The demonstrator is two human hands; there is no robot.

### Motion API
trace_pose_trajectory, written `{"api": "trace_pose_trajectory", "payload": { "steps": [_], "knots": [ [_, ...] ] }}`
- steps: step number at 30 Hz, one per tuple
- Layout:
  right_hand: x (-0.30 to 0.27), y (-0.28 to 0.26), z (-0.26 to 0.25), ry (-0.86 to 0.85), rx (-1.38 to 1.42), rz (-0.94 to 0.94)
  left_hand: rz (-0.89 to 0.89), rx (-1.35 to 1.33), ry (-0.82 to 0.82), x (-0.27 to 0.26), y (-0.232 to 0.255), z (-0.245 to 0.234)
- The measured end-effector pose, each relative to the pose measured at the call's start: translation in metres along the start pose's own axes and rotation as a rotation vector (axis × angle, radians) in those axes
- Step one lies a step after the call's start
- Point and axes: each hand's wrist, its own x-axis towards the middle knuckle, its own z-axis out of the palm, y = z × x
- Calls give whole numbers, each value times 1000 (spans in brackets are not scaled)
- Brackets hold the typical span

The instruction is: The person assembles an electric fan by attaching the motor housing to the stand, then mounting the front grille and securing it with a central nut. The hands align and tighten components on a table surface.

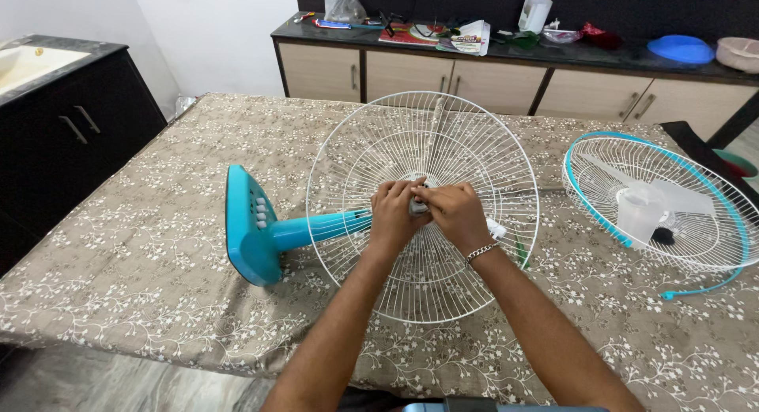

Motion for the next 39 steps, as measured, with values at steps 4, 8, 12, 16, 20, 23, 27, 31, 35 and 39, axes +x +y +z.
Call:
{"api": "trace_pose_trajectory", "payload": {
  "steps": [4,8,12,16,20,23,27,31,35,39],
  "knots": [
    [-3,-4,5,46,14,17,-134,-181,-78,7,-1,-5],
    [-5,-5,5,83,53,52,-19,-247,-132,9,2,-13],
    [-4,-10,8,77,108,111,121,-236,-107,10,-1,-16],
    [-4,-11,8,70,100,127,167,-336,-114,12,-11,-9],
    [-4,-11,10,76,145,160,120,-267,-125,16,-20,-2],
    [-2,-11,10,61,194,218,125,-110,-113,20,-23,-12],
    [1,-10,10,75,227,188,93,-174,-195,19,-17,-38],
    [3,-10,7,76,111,95,69,-66,-335,20,-7,-52],
    [8,-10,4,14,177,185,25,-142,-301,20,2,-37],
    [14,-8,0,-43,150,240,-11,-299,-229,20,-1,-22]
  ]
}}
